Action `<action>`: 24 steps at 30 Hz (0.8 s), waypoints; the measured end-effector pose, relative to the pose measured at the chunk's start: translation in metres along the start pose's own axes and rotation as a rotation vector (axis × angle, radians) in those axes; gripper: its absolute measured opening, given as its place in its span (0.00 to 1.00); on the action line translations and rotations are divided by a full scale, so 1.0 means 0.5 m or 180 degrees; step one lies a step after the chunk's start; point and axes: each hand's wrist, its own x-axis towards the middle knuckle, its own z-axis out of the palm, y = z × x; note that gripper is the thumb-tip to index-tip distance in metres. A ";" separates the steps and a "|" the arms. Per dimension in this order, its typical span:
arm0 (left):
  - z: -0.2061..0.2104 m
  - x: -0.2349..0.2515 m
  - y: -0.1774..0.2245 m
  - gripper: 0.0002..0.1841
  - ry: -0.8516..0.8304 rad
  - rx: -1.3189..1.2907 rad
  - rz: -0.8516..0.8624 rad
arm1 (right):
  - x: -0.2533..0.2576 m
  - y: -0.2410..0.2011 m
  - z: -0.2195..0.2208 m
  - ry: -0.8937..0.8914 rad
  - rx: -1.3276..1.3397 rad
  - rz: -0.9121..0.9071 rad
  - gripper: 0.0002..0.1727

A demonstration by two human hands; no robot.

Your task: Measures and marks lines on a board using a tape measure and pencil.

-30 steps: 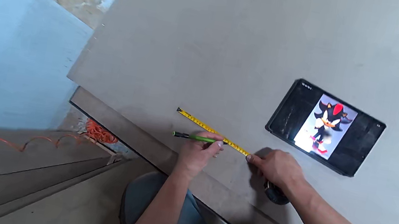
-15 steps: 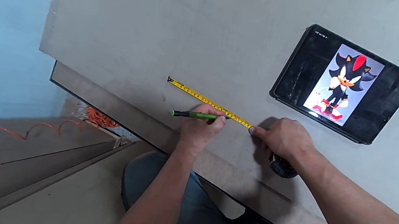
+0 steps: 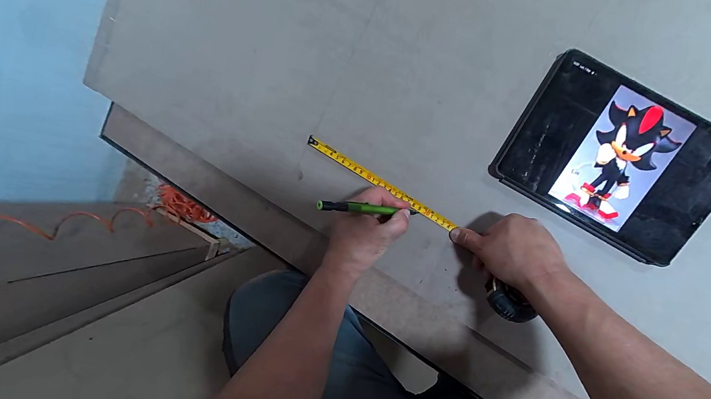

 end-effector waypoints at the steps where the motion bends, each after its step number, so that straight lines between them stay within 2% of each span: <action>1: -0.002 0.000 0.000 0.04 -0.0010 -0.0050 -0.0057 | 0.000 0.001 -0.001 -0.0010 0.0020 -0.0011 0.41; 4: -0.017 -0.010 -0.006 0.05 0.0082 -0.0393 -0.0060 | 0.002 0.012 -0.008 -0.0142 0.0508 -0.0358 0.37; 7: -0.041 -0.034 -0.023 0.06 0.0314 -0.0557 0.0093 | 0.037 -0.006 -0.013 -0.0505 0.2170 -0.1451 0.29; 11: -0.053 -0.079 -0.054 0.10 0.0652 -0.0568 0.0170 | 0.113 -0.116 -0.028 -0.0791 0.3556 -0.2658 0.24; 14: -0.050 -0.108 -0.058 0.12 0.0710 -0.0661 0.0084 | 0.169 -0.192 -0.058 -0.0880 0.4208 -0.3176 0.21; 16: -0.042 -0.113 -0.052 0.12 0.0798 -0.0621 0.0013 | 0.202 -0.223 -0.077 -0.0693 0.4486 -0.3476 0.23; 18: -0.029 -0.103 -0.046 0.11 0.0915 -0.0766 -0.0007 | 0.228 -0.238 -0.090 -0.0271 0.4625 -0.3729 0.22; 21: 0.001 -0.071 -0.034 0.08 0.1324 -0.0919 0.0046 | 0.237 -0.233 -0.094 0.0305 0.4691 -0.3731 0.20; 24: 0.026 -0.037 -0.028 0.08 0.1652 -0.0651 0.0162 | 0.236 -0.229 -0.103 0.0795 0.4578 -0.3738 0.21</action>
